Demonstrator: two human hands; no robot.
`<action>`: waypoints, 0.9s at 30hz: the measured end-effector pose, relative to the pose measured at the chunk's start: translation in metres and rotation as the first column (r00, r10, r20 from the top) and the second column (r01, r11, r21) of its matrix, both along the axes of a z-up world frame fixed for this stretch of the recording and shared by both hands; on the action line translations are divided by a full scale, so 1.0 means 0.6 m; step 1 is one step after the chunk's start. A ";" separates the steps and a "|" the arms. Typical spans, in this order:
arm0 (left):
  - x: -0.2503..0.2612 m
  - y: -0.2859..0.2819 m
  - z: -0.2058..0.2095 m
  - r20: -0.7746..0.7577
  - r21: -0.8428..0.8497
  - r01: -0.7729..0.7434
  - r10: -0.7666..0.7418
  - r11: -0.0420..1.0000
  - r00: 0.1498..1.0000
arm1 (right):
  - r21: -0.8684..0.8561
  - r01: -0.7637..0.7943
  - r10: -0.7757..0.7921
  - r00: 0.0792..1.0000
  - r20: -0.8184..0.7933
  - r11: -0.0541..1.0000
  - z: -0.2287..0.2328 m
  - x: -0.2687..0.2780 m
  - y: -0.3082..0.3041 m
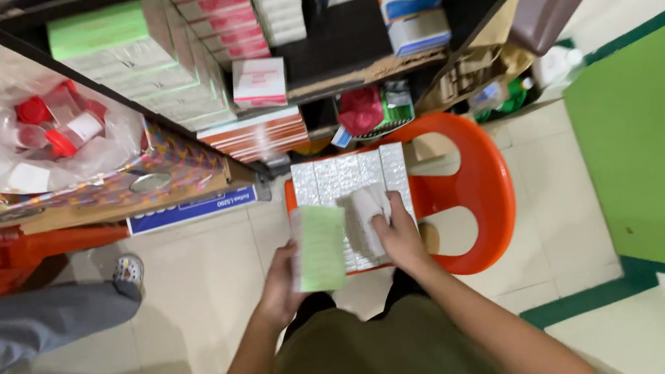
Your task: The person repeatedly picks up small white boxes from a black shelf, wipes them with a white cloth, and places them onto a red plastic stool. The person continues this cycle of retrieving, cleaning, and stacking the boxes for the duration of the video.
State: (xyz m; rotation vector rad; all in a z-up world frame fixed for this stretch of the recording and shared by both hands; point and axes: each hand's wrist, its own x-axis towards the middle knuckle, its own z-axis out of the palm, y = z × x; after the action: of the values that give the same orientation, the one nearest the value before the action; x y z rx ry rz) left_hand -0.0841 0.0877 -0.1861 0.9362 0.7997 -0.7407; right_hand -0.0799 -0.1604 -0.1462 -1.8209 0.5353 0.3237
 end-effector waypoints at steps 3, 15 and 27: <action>0.028 -0.080 0.018 0.114 -0.048 0.082 -0.077 0.995 0.991 | -0.330 -0.152 0.187 0.979 0.077 0.931 0.168 0.036 0.011; 0.143 -0.208 0.175 0.458 0.094 0.150 -0.177 0.984 0.871 | -0.644 -0.056 0.472 0.730 0.495 0.763 0.227 0.091 -0.112; 0.143 -0.210 0.347 0.538 0.210 0.256 -0.330 0.944 0.776 | -0.607 0.054 0.413 0.685 0.600 0.793 0.266 0.084 -0.125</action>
State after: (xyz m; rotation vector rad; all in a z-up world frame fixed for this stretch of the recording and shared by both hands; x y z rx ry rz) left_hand 0.0015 -0.0384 0.0220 1.3355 0.1661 -0.6288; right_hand -0.0296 -0.2352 0.0134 -2.4118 -0.1558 -0.4918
